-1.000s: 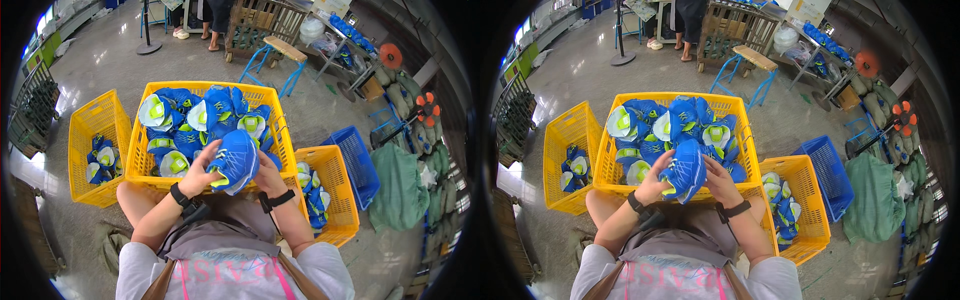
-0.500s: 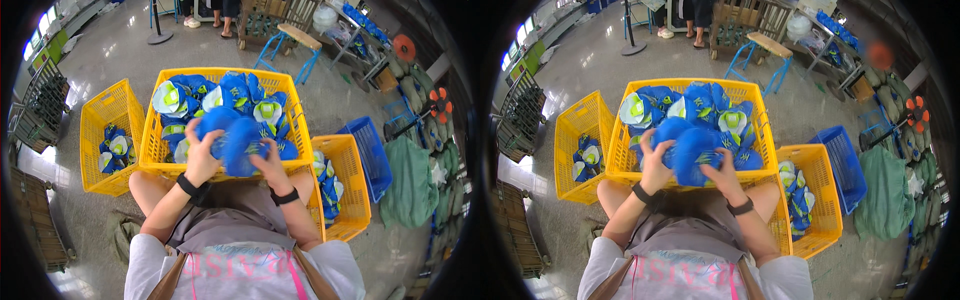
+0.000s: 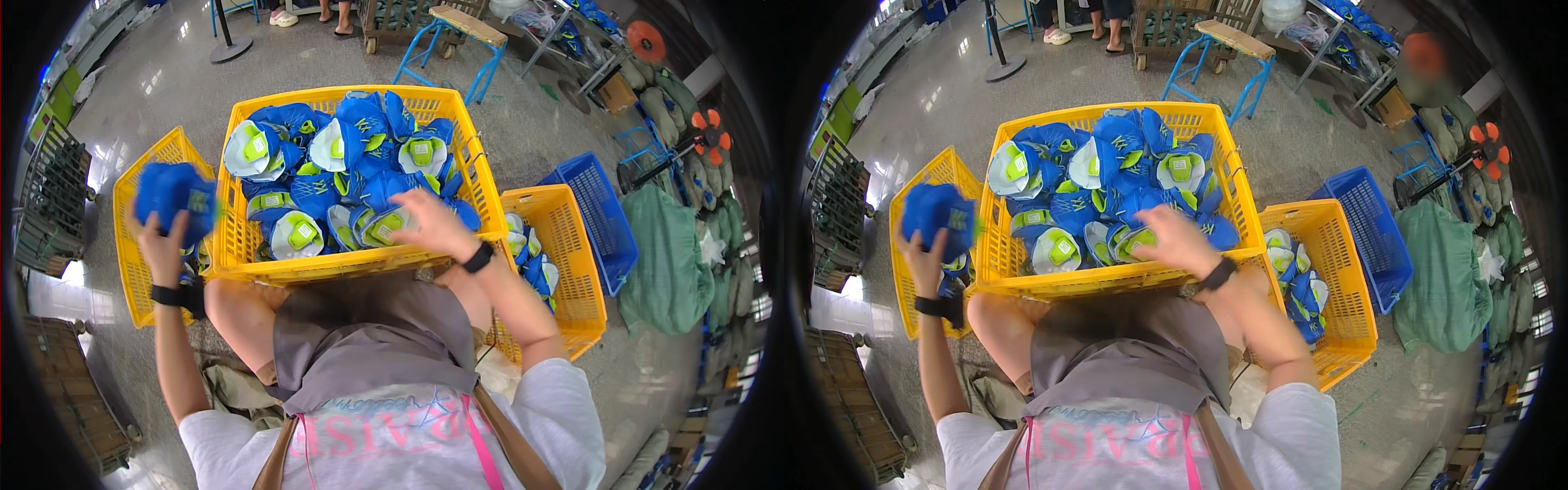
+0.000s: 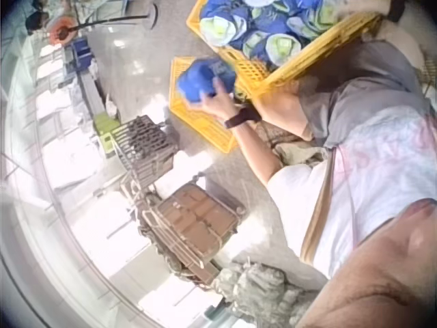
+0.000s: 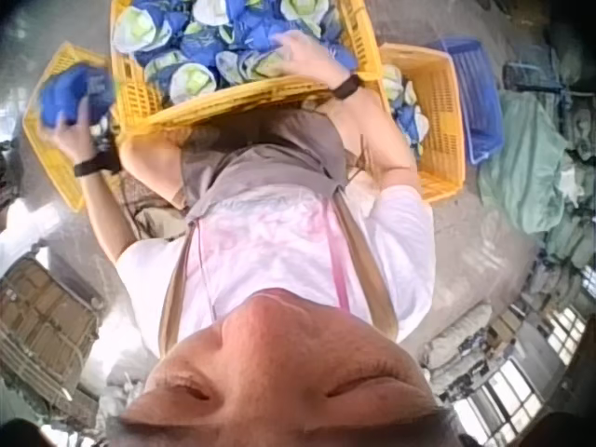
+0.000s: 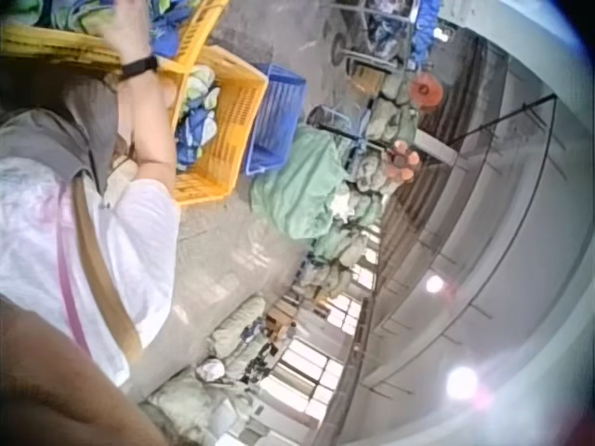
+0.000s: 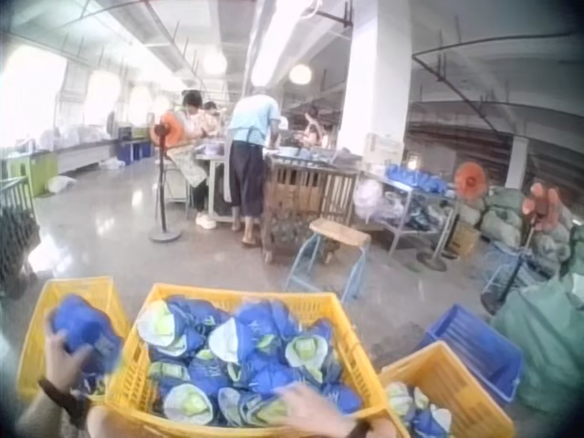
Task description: Sorting and organizing blue shoe uppers into yellow plastic crates in an industrial footwear manufacturing facility.
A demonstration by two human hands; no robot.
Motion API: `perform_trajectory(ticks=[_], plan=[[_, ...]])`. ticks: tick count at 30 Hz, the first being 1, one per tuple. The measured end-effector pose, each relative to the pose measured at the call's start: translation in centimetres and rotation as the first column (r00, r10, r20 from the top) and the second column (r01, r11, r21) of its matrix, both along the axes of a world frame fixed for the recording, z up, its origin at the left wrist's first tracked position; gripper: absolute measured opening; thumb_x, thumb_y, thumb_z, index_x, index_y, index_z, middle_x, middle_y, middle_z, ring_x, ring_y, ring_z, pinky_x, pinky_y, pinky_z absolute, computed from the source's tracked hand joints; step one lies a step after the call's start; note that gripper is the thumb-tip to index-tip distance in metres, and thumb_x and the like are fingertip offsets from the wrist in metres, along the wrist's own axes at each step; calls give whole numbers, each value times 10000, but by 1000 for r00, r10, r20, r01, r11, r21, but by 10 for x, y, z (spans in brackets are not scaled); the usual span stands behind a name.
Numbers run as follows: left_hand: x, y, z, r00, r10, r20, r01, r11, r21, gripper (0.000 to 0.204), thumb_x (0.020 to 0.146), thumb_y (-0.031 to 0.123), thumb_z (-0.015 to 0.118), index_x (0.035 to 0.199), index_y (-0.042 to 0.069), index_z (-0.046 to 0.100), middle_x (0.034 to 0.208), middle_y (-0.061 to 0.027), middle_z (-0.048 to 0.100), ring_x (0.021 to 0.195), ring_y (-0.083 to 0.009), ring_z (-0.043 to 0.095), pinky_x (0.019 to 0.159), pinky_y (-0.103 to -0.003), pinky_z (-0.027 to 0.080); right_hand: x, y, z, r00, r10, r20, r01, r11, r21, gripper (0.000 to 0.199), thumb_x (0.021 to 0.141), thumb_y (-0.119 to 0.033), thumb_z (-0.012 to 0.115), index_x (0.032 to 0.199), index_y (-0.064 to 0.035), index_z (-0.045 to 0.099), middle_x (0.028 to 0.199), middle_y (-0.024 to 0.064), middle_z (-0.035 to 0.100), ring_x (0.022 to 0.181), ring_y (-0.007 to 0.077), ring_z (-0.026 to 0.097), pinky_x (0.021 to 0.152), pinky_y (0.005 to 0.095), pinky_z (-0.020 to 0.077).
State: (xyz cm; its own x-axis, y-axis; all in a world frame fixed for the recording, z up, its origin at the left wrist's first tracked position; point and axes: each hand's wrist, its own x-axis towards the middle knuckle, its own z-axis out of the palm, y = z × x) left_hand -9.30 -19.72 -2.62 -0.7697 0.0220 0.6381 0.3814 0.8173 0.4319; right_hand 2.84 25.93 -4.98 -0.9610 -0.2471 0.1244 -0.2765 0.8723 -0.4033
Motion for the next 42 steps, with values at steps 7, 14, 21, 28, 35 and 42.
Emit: perform_trajectory(ticks=[7, 14, 21, 28, 35, 42], plan=[[-30, 13, -43, 962, 226, 152, -157, 917, -368, 593, 667, 289, 732, 1203, 179, 502, 1395, -183, 274, 1307, -404, 186, 974, -570, 271, -55, 11, -5, 735, -156, 660, 239, 970, -38, 500, 815, -446, 553, 1109, -42, 553, 736, 128, 643, 512, 194, 617, 524, 299, 496], [24, 193, -12, 724, -499, 477, 614, 780, -117, 392, 741, 285, 674, 1082, 136, 548, 1254, -140, 429, 1245, -320, 325, 978, -464, 259, -59, 35, -47, 889, -230, 396, 392, 828, -400, 394, 783, -412, 623, 680, -32, 633, 634, 51, 595, 609, 155, 552, 568, 277, 417], [14, 257, -55, 119, -916, 383, 412, 396, 821, 558, 877, 316, 568, 1301, 21, 355, 1241, -100, 469, 1101, -179, 449, 913, -299, 369, -32, 57, -16, 950, 168, 263, 178, 399, -900, 275, 665, 12, 737, 780, -103, 515, 762, -63, 506, 737, 39, 479, 649, 189, 396], [37, 287, -67, -46, -922, 384, 262, 360, 896, 371, 811, 121, 657, 1085, -28, 457, 975, -84, 563, 875, -126, 533, 761, -265, 450, -11, 54, -16, 893, 307, 328, 231, 312, -921, 657, 664, 105, 639, 1255, -59, 402, 1092, 67, 546, 973, 144, 533, 860, 275, 439], [-4, 281, -102, 321, -696, 642, 596, 676, 434, 604, 725, 313, 713, 1147, -29, 447, 1072, -195, 519, 1014, -294, 504, 876, -374, 416, 77, 235, 46, 913, -266, 310, 408, 559, -721, 565, 573, -27, 573, 1134, 11, 514, 1070, 67, 587, 999, 176, 541, 901, 297, 417], [-40, 375, -129, 403, -164, 900, 533, 842, -85, 1160, 540, 633, 723, 1367, 22, 186, 1344, -259, 300, 1224, -412, 341, 950, -474, 377, 69, 228, 26, 852, -513, 105, 523, 845, -111, 496, 704, -70, 590, 1187, -35, 483, 1162, 177, 509, 1052, 317, 525, 884, 370, 440]])
